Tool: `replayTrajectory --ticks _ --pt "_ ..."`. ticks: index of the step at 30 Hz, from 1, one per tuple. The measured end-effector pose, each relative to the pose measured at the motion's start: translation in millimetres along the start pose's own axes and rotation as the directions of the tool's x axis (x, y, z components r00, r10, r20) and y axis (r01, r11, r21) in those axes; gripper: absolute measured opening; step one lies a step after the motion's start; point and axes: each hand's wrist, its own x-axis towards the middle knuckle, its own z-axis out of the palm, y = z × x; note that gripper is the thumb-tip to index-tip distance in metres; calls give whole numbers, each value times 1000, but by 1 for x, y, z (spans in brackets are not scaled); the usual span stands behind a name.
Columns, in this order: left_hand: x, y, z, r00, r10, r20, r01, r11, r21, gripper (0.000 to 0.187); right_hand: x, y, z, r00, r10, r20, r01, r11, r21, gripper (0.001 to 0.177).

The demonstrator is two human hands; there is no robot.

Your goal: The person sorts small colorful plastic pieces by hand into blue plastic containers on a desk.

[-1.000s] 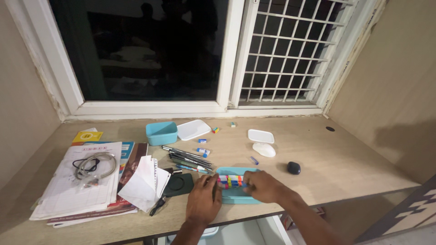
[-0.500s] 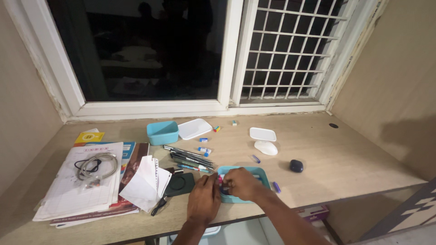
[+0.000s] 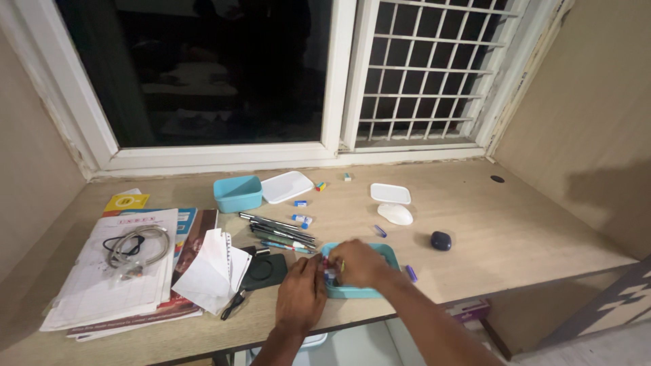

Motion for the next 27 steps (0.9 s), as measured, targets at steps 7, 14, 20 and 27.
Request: replayTrajectory --ticks 7,14,20,27 --pt "3 -6 3 996 76 -47 -78 996 -38 33 78 34 0 984 24 -175 -14 998 56 19" --pt "7 0 -2 999 13 -36 -16 998 -62 23 150 78 51 990 -119 -69 115 992 -60 33" --pt "7 -1 0 999 7 -35 -10 997 -70 22 140 57 36 997 -65 -46 58 990 -132 21" --pt "6 -2 3 1000 -1 -23 0 999 -36 25 75 17 -19 977 67 -201 -24 978 209 35"
